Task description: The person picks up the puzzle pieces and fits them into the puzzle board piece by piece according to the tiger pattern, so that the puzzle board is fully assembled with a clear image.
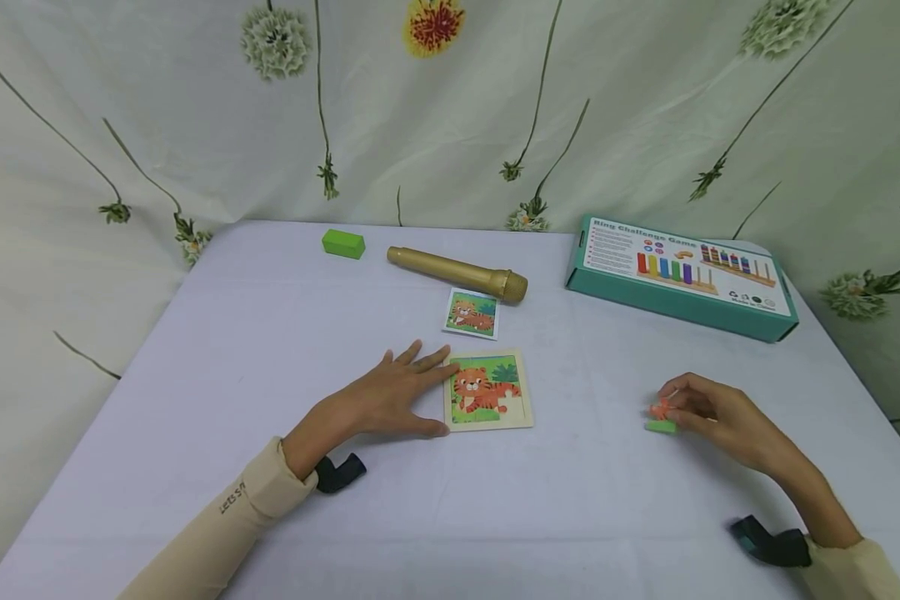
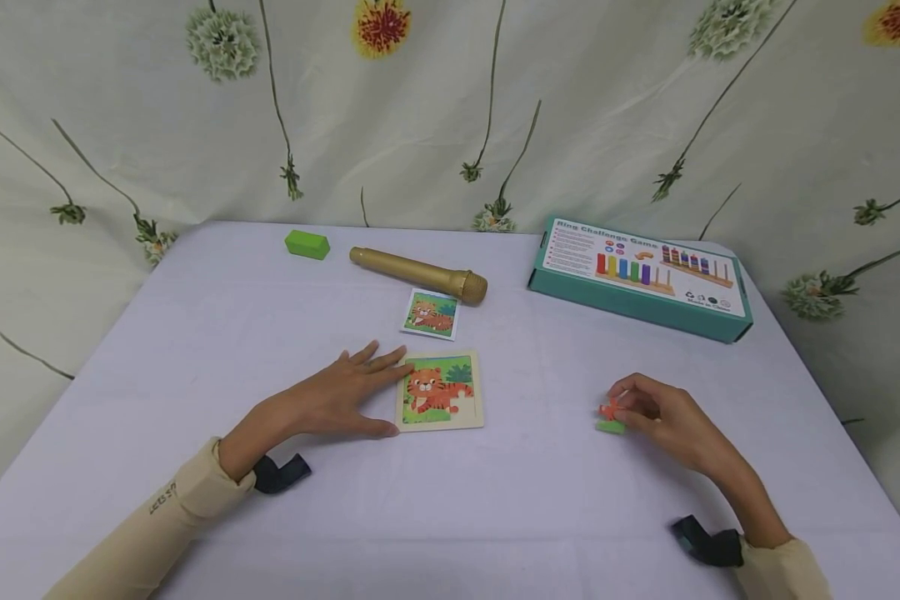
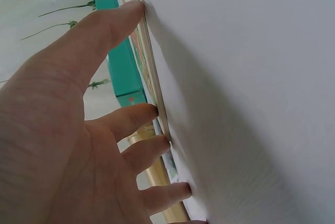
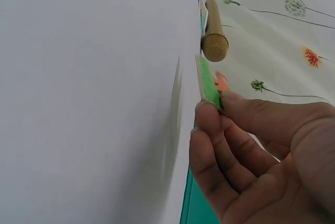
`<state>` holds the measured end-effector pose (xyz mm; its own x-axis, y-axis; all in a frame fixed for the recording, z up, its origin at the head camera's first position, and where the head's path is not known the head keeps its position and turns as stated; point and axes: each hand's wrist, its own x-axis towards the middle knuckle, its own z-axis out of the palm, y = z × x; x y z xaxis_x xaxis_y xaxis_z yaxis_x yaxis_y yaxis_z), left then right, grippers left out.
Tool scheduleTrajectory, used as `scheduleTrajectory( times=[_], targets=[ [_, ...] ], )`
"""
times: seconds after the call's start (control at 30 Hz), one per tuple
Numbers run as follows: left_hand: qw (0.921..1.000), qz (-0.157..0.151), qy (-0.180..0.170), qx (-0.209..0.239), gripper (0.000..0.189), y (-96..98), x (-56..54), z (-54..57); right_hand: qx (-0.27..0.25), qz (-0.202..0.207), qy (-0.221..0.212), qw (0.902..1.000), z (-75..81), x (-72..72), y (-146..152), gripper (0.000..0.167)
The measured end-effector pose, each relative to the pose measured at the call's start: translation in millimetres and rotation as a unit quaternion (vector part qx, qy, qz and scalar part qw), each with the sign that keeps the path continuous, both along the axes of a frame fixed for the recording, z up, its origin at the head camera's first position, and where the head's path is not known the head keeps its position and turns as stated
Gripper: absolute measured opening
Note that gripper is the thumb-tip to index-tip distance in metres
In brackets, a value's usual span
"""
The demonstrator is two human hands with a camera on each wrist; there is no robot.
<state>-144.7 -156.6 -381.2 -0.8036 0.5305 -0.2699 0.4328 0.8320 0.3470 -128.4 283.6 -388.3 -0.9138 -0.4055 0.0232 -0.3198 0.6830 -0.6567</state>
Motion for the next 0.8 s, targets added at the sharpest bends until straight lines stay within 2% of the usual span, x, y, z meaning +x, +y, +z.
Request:
scheduleTrajectory(
  times=[0.13,0.57,0.8],
  targets=[
    [1.0000,0.002,-0.003,0.002,0.087,-0.2,0.6,0.8,-0.022,0.027,0.002,0.9994,0.6,-4.3,-9,0.020],
    [0.9999,0.007,-0.007,-0.002,0.088,1.2,0.8,3.4,-0.062,0.084,-0.042,0.9936,5.0,-18.4,-42,0.024],
    [1.0000,0.006,-0.006,-0.001,0.088,1.4,0.8,3.1,-0.060,0.083,-0.053,0.9933,5.6,-25.6,-65,0.020]
  ],
)
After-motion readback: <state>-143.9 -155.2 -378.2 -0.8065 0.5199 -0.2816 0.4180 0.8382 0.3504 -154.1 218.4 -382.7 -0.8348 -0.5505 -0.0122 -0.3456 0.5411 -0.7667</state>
